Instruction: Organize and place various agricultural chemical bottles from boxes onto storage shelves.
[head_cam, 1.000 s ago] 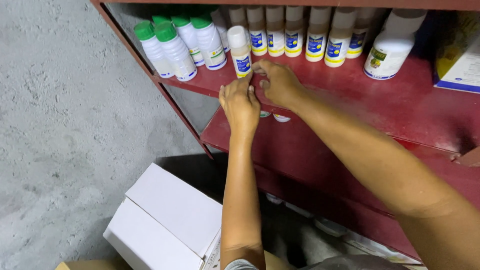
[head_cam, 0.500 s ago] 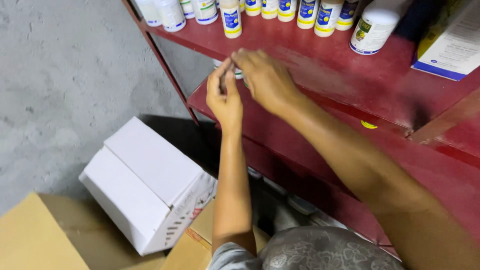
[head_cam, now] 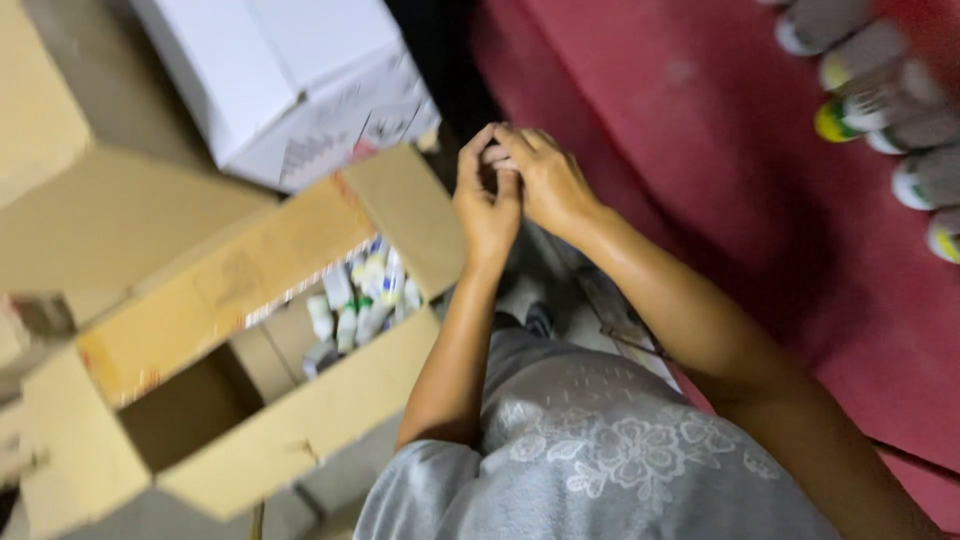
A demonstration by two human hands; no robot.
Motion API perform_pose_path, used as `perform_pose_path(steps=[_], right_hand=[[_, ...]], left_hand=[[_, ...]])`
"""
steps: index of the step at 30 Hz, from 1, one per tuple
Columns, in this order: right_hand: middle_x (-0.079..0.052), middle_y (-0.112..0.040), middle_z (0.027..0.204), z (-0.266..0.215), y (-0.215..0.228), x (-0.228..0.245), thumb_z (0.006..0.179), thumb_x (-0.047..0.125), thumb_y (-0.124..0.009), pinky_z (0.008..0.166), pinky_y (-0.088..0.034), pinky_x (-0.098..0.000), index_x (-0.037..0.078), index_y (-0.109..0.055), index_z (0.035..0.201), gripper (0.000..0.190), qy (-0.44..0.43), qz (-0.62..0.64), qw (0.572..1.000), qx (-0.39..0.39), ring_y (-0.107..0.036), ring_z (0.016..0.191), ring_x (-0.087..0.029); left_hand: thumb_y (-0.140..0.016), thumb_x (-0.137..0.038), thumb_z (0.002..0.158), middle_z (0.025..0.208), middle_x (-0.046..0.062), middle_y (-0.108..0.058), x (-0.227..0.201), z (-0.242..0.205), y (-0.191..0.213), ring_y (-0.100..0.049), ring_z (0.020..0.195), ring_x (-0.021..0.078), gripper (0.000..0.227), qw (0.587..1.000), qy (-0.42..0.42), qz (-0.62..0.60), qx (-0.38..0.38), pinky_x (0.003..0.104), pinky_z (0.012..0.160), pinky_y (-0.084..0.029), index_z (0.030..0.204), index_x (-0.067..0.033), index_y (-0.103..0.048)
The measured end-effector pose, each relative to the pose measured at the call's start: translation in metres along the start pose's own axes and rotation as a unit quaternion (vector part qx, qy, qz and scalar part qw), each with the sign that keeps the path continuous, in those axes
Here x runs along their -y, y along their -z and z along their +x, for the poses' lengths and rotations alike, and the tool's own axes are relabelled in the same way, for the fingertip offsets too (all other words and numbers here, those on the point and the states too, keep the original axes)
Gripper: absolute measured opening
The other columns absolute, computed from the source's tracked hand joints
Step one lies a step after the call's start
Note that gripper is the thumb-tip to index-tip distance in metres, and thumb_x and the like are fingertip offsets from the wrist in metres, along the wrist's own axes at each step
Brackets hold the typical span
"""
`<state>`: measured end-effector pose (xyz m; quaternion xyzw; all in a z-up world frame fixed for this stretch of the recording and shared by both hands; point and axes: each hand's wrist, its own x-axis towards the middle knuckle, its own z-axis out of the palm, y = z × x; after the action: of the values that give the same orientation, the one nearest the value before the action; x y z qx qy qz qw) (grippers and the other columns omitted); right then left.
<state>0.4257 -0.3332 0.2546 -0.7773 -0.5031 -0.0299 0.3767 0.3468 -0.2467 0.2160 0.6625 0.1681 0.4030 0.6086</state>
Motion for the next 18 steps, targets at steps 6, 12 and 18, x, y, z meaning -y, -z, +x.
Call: perform_pose_path(steps=[6,12,18], right_hand=[[-0.022,-0.068,0.121,-0.023,-0.046,0.031,0.089,-0.009,-0.061,0.09,-0.057,-0.047,-0.005,-0.056,0.139,0.05,0.006,0.079,0.993,0.086,-0.067,0.109,-0.04],[-0.022,-0.068,0.12,-0.02,-0.097,0.064,0.086,-0.009,-0.063,0.091,-0.056,-0.0474,-0.006,-0.057,0.136,0.051,0.086,0.046,0.989,0.113,-0.066,0.107,-0.042],[-0.022,-0.071,0.117,-0.032,-0.198,0.088,0.083,-0.003,-0.069,0.091,-0.058,-0.0429,-0.003,-0.059,0.134,0.052,0.039,0.187,0.966,0.173,-0.07,0.109,-0.038]], left_hand=[[-0.058,0.004,0.099,0.111,0.011,-0.069,0.012,-0.054,0.051,-0.068,0.102,0.0191,0.055,0.996,0.072,0.054,-0.03,0.031,0.094,-0.056,0.151,-0.005,-0.044],[-0.06,0.004,0.097,0.108,0.011,-0.07,0.015,-0.07,0.112,-0.07,0.099,0.0191,0.057,0.989,0.091,0.089,-0.073,0.031,0.09,-0.058,0.151,-0.0045,-0.043],[-0.065,-0.001,0.096,0.108,0.011,-0.071,0.055,-0.095,0.211,-0.07,0.098,0.0177,0.055,0.983,0.138,0.087,-0.08,0.03,0.09,-0.057,0.147,-0.003,-0.045]])
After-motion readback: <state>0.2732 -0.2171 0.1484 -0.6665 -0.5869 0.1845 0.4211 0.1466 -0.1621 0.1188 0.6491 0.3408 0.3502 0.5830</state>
